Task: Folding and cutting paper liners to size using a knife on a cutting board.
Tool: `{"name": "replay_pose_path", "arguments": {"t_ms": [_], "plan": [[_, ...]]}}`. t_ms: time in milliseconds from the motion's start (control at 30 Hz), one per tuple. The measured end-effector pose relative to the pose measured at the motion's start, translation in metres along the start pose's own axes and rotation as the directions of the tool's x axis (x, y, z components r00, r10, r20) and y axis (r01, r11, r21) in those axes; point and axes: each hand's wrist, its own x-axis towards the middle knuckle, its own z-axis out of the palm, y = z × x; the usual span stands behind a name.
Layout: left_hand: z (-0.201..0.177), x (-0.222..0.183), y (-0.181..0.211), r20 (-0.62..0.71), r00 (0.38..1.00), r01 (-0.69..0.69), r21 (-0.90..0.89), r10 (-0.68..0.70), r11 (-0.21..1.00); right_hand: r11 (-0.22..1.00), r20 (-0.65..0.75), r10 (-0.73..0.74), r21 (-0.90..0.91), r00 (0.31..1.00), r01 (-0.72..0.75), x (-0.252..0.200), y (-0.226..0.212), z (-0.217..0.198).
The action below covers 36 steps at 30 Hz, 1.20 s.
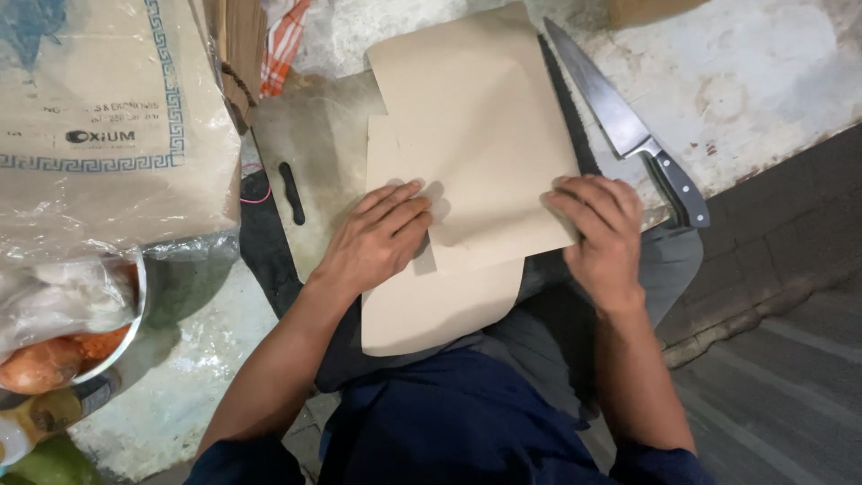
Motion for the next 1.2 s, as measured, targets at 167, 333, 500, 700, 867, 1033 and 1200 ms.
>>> {"name": "replay_pose_path", "arguments": {"t_ms": [167,333,500,700,867,1033,1200], "plan": [[-0.002,-0.005,-0.006,-0.028,0.999,-0.039,0.047,0.04,0.998,0.999,-0.019,0.044,0.01,0.999,-0.044,-0.007,0.015,-0.005],[-0.011,0.001,-0.006,-0.011,0.998,0.062,-0.039,-0.062,0.997,0.909,0.007,0.139,0.396,0.99,-0.131,-0.006,0.019,0.009],[-0.003,0.003,-0.016,-0.021,0.947,0.31,-0.191,-0.32,0.931,0.89,0.02,0.332,0.325,0.943,-0.32,-0.014,0.037,0.024],[-0.006,0.019,-0.006,0.172,0.719,0.691,-0.276,-0.673,0.668,0.858,0.024,0.424,0.308,0.906,-0.41,0.002,0.037,0.035],[-0.009,0.025,-0.011,0.236,0.684,0.727,-0.298,-0.69,0.618,0.88,0.034,0.42,0.227,0.907,-0.416,0.011,0.044,0.044],[0.0,0.023,-0.027,0.082,0.883,0.469,-0.205,-0.463,0.859,0.883,0.028,0.434,0.184,0.9,-0.431,0.017,0.054,0.056],[-0.001,0.027,-0.032,0.105,0.877,0.48,-0.193,-0.468,0.856,0.885,0.007,0.428,0.2,0.904,-0.42,0.022,0.056,0.061]]}}
